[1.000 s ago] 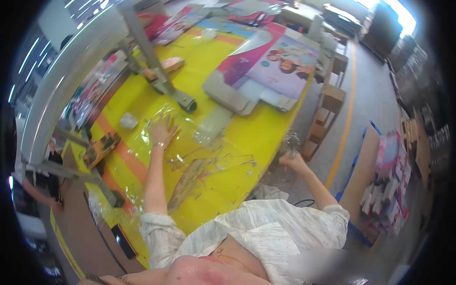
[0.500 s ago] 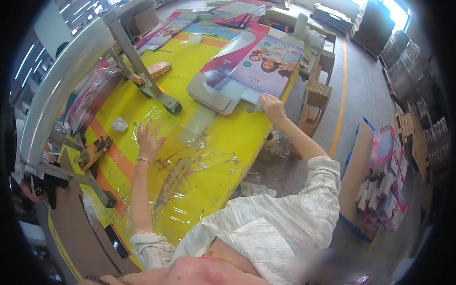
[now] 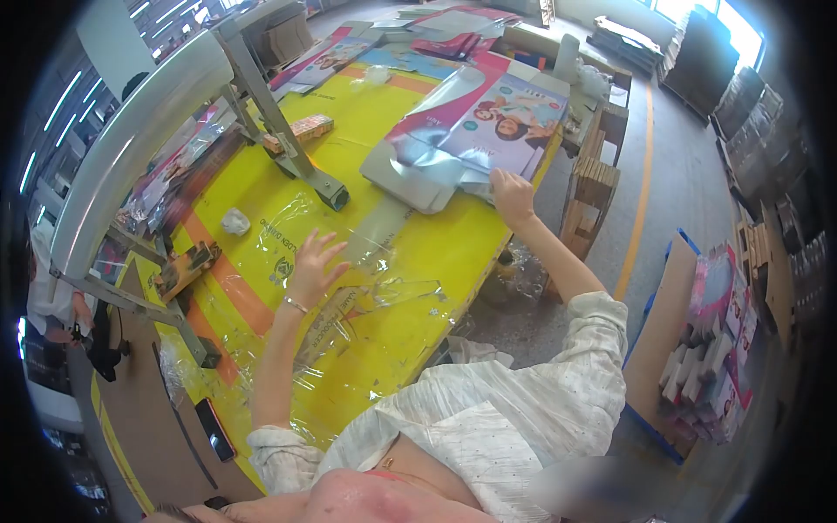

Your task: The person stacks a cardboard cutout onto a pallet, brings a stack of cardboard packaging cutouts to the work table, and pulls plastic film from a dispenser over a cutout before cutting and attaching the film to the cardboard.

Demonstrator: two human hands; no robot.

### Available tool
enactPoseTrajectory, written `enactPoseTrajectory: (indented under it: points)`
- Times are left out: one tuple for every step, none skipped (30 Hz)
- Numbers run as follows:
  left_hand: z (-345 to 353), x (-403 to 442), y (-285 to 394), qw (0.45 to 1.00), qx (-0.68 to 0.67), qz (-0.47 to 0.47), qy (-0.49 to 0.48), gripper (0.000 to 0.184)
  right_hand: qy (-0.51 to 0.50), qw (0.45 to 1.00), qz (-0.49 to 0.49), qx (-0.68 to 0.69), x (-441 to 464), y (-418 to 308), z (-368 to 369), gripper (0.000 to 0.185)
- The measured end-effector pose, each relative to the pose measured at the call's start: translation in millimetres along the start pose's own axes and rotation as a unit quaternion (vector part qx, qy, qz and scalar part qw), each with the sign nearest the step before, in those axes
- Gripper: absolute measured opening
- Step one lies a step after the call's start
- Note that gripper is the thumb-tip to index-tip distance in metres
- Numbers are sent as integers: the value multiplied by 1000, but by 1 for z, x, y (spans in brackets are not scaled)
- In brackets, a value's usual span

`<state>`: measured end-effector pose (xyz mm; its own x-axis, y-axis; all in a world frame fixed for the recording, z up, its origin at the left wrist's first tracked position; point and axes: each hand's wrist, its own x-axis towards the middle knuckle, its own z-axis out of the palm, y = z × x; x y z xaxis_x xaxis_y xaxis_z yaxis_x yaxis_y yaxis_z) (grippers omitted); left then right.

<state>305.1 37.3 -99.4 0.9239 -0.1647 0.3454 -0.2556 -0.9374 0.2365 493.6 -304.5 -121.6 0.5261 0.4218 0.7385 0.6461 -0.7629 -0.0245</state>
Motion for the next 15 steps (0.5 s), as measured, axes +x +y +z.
enactPoseTrajectory:
  points:
    - [0, 2, 5, 1000, -21, 6, -7, 36, 24, 999, 26, 6, 10, -1, -7, 9]
    - [2, 4, 9, 1000, -20, 4, -3, 36, 46, 997, 53, 13, 18, -4, -14, 10]
    - [4, 6, 13, 993, -114, -5, -10, 36, 47, 998, 49, 15, 25, -6, -20, 10]
    - [5, 9, 18, 978, -208, -16, -15, 36, 64, 995, 76, 9, 34, -9, -27, 12]
    - [5, 12, 24, 978, -207, -20, -10, 36, 80, 991, 103, 3, 42, -12, -34, 13]
    - [2, 18, 30, 927, -356, -92, -67, 39, 111, 989, 100, 21, 52, -23, -47, 14]
    - [2, 25, 36, 846, -495, -159, -119, 42, 111, 989, 92, 25, 59, -31, -54, 14]
    - [4, 32, 42, 845, -496, -163, -111, 42, 134, 987, 77, 53, 63, -39, -60, 10]
    - [6, 40, 49, 754, -613, -197, -129, 52, 157, 982, 64, 80, 64, -49, -66, 12]
    - [9, 47, 56, 646, -715, -225, -141, 62, 160, 981, 31, 105, 63, -62, -71, 18]
    - [11, 53, 65, 647, -716, -227, -134, 62, 147, 978, 5, 146, 59, -76, -74, 18]
    - [14, 59, 76, 562, -783, -236, -124, 65, 132, 973, -22, 187, 52, -91, -78, 19]
    - [17, 65, 85, 470, -842, -242, -112, 69, 106, 964, -24, 242, 42, -110, -82, 11]
    - [21, 71, 87, 432, -873, -202, -107, 67, 89, 947, -73, 300, 35, -124, -87, 12]
    - [29, 77, 86, 393, -900, -162, -101, 66, 60, 932, -74, 349, 24, -136, -89, 13]
